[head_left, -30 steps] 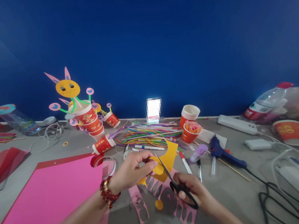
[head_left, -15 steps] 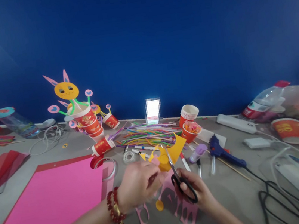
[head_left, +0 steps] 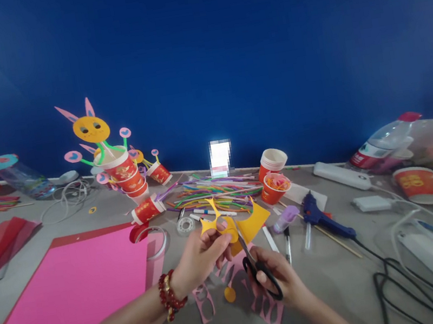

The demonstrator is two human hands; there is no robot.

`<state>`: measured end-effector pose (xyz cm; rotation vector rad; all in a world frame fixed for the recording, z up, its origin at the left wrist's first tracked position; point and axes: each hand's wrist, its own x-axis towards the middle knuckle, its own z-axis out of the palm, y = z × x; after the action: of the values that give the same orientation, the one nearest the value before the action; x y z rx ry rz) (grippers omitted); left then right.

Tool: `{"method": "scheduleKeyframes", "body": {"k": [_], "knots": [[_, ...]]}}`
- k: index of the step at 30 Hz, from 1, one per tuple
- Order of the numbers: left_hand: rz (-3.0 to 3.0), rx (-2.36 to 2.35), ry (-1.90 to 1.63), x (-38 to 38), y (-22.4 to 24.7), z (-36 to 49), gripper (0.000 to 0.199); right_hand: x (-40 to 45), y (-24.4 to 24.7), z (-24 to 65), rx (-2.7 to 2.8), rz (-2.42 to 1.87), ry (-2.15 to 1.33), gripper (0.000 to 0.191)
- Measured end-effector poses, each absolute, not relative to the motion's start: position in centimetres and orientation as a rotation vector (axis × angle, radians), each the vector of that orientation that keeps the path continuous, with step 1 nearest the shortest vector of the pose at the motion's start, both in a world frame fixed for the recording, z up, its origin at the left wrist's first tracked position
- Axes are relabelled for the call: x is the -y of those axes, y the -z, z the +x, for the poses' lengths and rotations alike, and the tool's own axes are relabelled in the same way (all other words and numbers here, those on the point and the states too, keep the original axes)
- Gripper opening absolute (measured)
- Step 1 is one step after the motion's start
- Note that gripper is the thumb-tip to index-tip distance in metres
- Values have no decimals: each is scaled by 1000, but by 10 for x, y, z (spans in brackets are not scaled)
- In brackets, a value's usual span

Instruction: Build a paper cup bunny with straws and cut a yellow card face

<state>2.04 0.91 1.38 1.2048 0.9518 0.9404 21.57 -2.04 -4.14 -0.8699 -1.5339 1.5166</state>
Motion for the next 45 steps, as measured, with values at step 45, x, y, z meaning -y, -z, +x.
{"method": "scheduleKeyframes", "body": {"k": [45], "knots": [[1331,-1006,-921,-6,-32,15,24,19,36,219,1684,-928,-1323,59]]}}
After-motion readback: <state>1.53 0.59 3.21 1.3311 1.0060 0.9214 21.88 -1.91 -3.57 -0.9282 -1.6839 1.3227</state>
